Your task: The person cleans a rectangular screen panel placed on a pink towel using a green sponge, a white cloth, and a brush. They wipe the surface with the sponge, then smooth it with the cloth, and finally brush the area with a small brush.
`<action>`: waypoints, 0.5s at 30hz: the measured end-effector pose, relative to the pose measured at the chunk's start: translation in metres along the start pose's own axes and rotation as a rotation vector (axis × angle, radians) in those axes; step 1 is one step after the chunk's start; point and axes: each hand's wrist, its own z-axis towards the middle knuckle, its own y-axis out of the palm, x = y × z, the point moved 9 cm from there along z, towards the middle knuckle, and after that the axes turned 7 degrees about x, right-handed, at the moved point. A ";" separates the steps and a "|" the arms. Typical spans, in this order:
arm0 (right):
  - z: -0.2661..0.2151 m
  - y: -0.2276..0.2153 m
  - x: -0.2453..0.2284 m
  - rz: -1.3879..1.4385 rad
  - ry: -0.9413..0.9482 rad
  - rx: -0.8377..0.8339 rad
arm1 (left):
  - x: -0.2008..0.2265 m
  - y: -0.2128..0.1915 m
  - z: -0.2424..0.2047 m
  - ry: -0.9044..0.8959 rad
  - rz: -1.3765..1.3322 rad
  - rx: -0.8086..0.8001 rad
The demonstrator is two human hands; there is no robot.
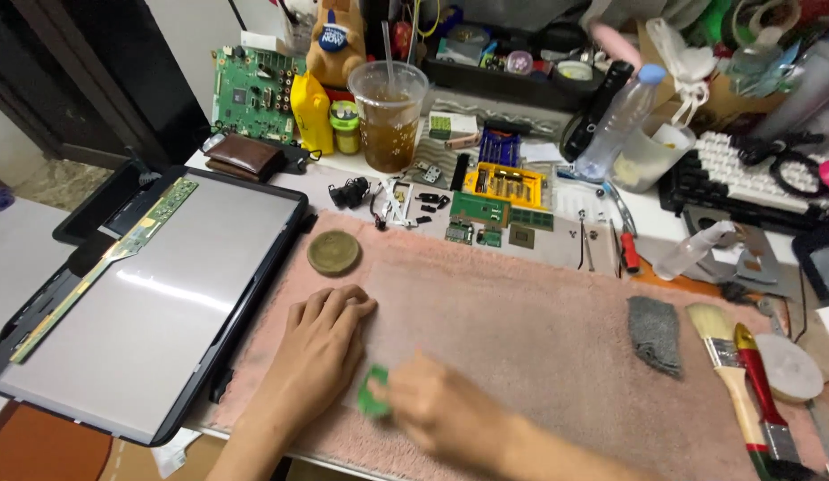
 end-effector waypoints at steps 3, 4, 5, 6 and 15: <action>-0.003 0.000 -0.010 0.048 -0.032 -0.046 | -0.002 0.010 0.001 0.015 0.047 -0.038; 0.000 -0.002 -0.003 0.044 -0.033 -0.044 | -0.004 0.012 0.001 0.018 0.048 -0.035; 0.003 -0.006 0.005 0.023 -0.028 -0.008 | -0.006 0.014 0.002 0.016 0.039 -0.043; 0.005 -0.010 0.013 0.004 -0.021 0.029 | -0.008 0.017 0.001 0.015 0.029 -0.052; 0.036 -0.048 0.133 -0.115 0.256 0.093 | 0.002 0.010 0.007 0.040 0.040 0.007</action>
